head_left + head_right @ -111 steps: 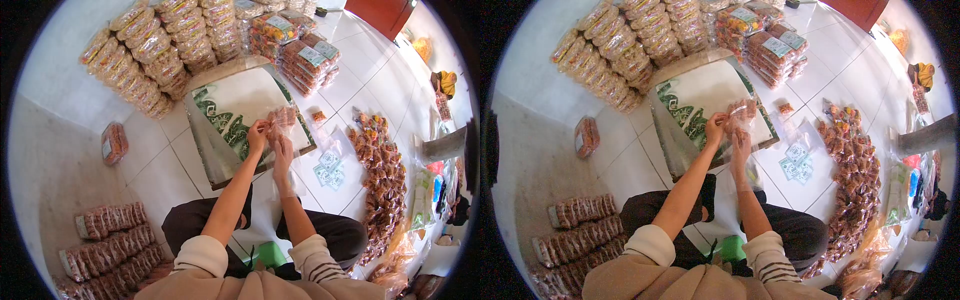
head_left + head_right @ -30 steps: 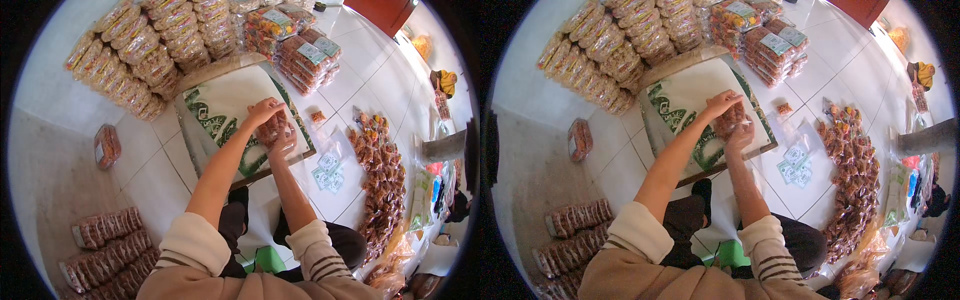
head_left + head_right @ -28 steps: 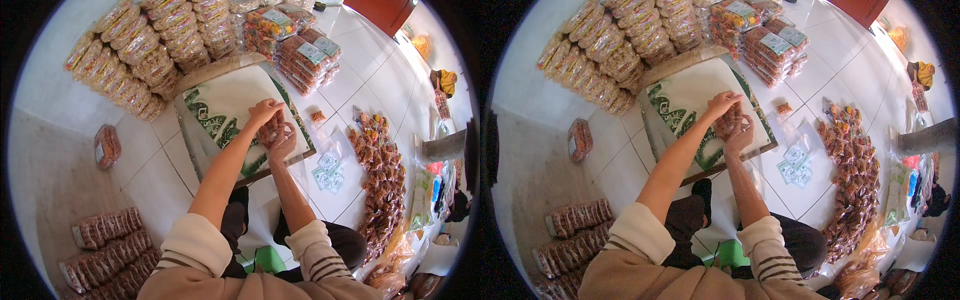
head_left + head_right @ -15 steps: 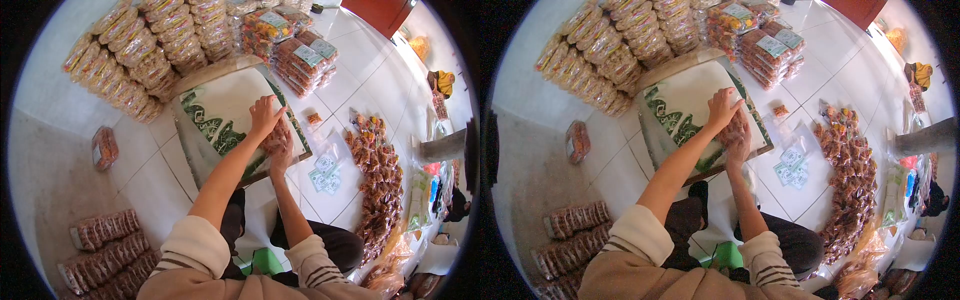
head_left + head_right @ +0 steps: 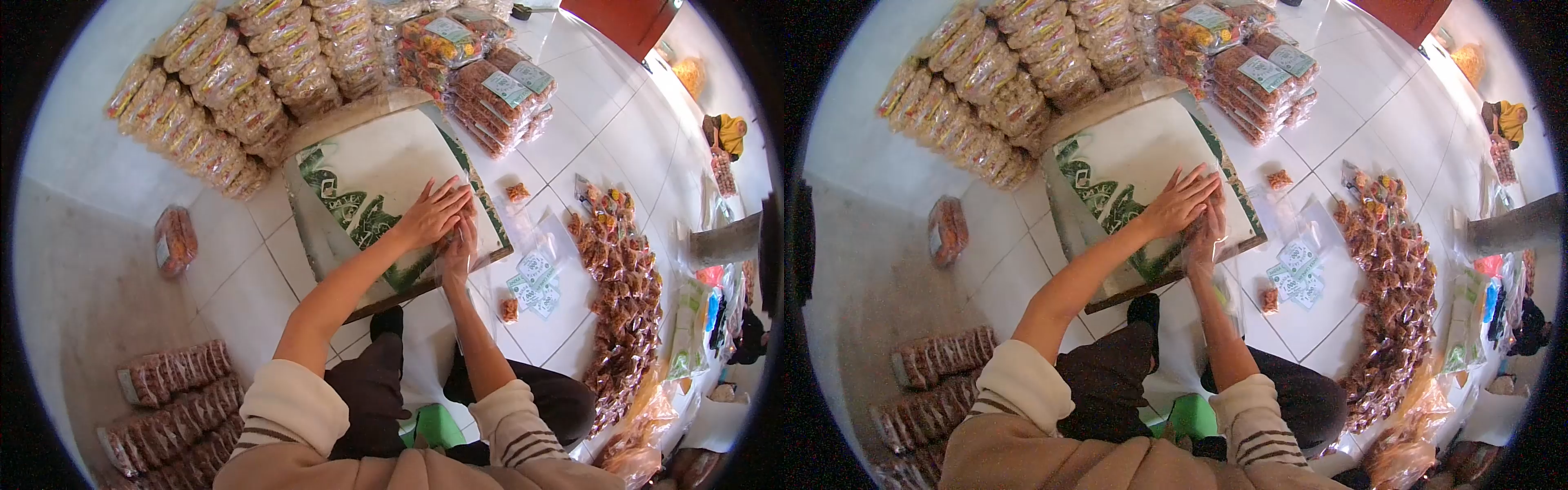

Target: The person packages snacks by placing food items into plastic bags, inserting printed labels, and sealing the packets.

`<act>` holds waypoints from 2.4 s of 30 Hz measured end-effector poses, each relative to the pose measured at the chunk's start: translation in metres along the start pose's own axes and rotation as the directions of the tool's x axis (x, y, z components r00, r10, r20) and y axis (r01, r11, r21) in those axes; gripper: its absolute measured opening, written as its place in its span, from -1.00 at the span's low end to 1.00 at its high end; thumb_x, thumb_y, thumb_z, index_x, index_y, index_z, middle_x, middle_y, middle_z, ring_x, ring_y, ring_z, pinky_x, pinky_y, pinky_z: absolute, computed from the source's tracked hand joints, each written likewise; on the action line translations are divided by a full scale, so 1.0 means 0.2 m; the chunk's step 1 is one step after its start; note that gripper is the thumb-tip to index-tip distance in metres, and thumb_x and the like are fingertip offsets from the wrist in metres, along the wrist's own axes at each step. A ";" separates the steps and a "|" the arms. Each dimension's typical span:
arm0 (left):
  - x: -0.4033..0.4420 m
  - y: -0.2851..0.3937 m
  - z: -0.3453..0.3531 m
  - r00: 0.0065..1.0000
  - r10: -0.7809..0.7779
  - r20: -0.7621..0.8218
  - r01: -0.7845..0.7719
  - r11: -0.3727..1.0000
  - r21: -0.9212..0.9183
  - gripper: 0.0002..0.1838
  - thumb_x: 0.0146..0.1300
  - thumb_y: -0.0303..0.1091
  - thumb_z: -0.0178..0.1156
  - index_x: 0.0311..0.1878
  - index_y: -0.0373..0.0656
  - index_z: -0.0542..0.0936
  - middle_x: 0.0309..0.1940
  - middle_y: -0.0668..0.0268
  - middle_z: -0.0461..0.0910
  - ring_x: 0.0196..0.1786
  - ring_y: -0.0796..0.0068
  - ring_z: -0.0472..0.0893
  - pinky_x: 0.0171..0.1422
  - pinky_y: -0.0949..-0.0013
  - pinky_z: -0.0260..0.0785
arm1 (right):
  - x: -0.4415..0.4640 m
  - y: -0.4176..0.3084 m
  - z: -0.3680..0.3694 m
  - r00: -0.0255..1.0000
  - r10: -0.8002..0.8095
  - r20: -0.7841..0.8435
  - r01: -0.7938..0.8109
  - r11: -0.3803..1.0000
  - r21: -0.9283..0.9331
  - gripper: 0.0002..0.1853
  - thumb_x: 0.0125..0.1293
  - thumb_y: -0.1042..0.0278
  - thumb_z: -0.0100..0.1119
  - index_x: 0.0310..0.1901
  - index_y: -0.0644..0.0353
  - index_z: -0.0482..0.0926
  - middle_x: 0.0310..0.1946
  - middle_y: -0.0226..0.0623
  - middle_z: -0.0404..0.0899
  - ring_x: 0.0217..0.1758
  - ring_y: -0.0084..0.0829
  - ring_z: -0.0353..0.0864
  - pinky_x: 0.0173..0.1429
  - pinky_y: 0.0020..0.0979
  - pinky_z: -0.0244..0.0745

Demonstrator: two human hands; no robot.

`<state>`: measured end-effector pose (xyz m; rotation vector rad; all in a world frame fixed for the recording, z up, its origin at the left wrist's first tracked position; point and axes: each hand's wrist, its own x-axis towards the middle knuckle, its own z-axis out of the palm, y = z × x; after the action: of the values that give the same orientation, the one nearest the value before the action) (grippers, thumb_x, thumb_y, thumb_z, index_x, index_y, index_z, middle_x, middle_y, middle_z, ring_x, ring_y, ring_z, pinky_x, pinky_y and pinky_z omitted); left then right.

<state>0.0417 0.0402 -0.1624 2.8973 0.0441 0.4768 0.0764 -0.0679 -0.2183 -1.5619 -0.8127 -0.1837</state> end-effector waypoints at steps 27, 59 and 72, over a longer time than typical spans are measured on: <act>-0.30 0.34 0.11 0.429 -0.901 -0.056 0.561 0.315 -0.765 -0.50 0.13 -0.15 0.13 0.06 -0.26 0.35 -0.21 0.10 0.45 -0.14 0.30 0.47 -0.05 0.32 0.29 | -0.08 -0.15 -0.08 0.964 0.128 0.235 -0.117 0.991 -0.063 -0.80 0.13 0.59 0.00 -0.17 0.28 0.46 -0.18 -0.22 0.39 -0.16 -0.41 0.45 -0.12 -0.48 0.40; -0.21 -0.21 0.05 0.573 -0.705 -0.418 0.354 0.673 -0.650 -0.76 0.25 -0.27 -0.04 -0.14 -0.23 0.41 -0.18 0.15 0.41 -0.07 0.23 0.37 0.05 0.26 0.17 | -0.03 -0.07 0.10 0.915 0.327 0.237 -0.309 0.944 -0.112 -0.81 0.05 0.40 0.19 -0.25 0.16 0.56 -0.48 -0.32 0.58 -0.46 -0.45 0.53 -0.35 -0.47 0.40; -0.11 -0.06 0.16 0.551 -0.671 -0.497 0.493 0.742 -0.454 -0.59 0.26 -0.25 -0.12 0.11 -0.27 0.24 0.00 0.00 0.31 0.07 0.06 0.27 0.18 0.18 0.08 | 0.02 -0.16 0.19 0.962 0.248 0.116 -0.216 0.947 -0.236 -0.76 0.16 0.30 0.04 -0.18 0.22 0.47 -0.35 -0.13 0.53 -0.38 -0.26 0.51 -0.27 -0.29 0.35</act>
<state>0.0309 0.0437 -0.2015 2.1094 0.9557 1.1824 0.0488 -0.0328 -0.1975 -1.8855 -0.7297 0.0127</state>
